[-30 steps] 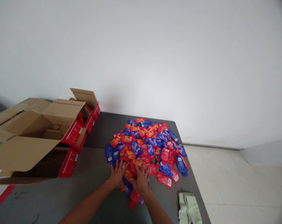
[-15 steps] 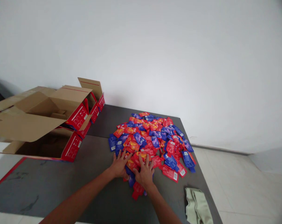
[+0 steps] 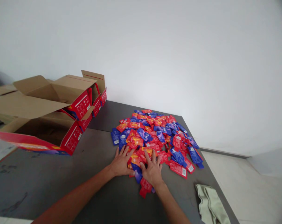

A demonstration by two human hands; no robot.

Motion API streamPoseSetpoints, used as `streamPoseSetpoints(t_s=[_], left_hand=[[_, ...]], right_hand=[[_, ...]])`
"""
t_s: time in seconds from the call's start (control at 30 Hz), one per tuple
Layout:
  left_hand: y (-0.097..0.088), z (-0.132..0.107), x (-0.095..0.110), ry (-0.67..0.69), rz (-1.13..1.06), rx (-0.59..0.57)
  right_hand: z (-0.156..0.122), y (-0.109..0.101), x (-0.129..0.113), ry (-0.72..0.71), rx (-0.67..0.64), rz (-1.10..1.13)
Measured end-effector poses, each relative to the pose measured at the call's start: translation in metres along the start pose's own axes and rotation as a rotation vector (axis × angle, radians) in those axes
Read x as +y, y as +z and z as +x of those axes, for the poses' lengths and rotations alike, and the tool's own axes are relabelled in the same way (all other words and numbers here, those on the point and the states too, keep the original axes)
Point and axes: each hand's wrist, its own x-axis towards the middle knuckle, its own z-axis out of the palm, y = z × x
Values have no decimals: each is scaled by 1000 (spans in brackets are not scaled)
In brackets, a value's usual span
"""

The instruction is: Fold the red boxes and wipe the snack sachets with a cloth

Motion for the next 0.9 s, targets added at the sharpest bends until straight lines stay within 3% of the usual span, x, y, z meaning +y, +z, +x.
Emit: streamPoseSetpoints(t_s=[0.5,0.9], left_hand=[[25,-15,-15,86,7,136],[40,-27,0,46,103,131]], right_hand=[[-13,21,1,-4,19,-68],[-34,32,14,-52,100,-31]])
